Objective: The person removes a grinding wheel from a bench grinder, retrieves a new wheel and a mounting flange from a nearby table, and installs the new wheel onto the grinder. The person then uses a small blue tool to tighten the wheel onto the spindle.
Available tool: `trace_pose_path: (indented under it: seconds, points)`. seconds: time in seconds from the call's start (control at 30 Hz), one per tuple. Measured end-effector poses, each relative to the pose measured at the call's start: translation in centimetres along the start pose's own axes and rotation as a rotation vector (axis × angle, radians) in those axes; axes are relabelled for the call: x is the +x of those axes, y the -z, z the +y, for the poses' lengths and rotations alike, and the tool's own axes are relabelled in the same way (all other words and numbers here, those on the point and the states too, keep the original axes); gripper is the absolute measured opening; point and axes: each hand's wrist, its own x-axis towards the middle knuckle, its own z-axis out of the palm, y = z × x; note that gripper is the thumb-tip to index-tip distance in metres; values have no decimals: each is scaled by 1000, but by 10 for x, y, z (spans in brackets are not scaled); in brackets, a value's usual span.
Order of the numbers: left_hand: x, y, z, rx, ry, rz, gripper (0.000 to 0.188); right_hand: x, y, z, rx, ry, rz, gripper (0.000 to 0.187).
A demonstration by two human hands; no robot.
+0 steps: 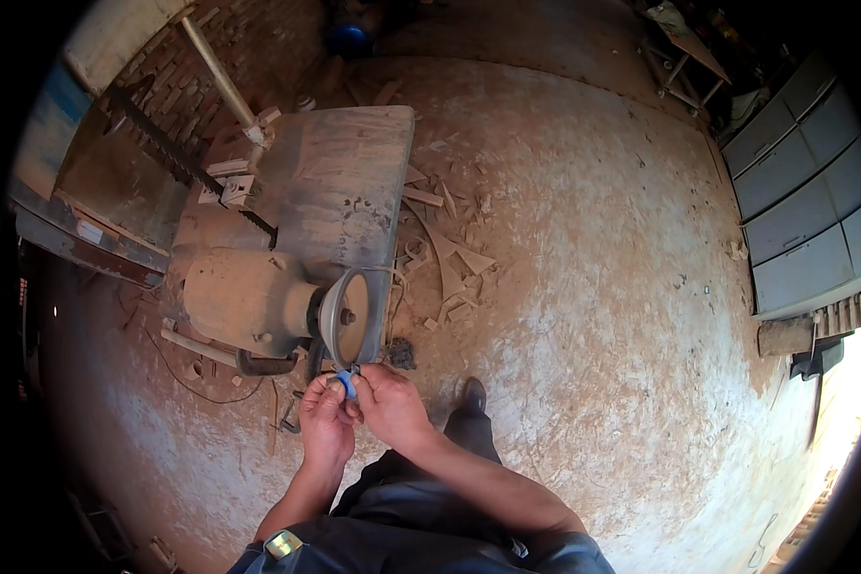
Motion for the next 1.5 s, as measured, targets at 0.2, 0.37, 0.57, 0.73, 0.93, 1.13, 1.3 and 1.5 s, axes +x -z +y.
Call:
trace_pose_path:
  seconds: [0.2, 0.37, 0.57, 0.73, 0.93, 1.13, 1.3, 1.5]
  points:
    - [0, 1, -2, -10, -7, 13, 8, -1, 1, -4, 19, -8, 3, 13]
    - [-1, 0, -2, -11, -1, 20, 7, -1, 0, -2, 18, -9, -2, 13]
    - [0, -1, -1, -6, 13, 10, 7, 1, 3, -5, -26, -25, -15, 14]
    - [1, 1, -3, -5, 5, 11, 8, 1, 5, -8, -20, -16, -19, 14]
    - [-1, 2, -3, -23, 4, 2, 7, 1, 4, -8, -33, 10, -20, 14]
    - [-3, 2, -3, -8, 4, 0, 7, -1, 4, -7, -22, 30, -9, 14]
    - [-12, 9, -5, -1, 16, -12, 8, -10, 7, -5, 6, 25, -73, 14]
    - [-25, 22, -12, 11, 12, -107, 14, -30, 19, 1, -48, 148, -98, 9]
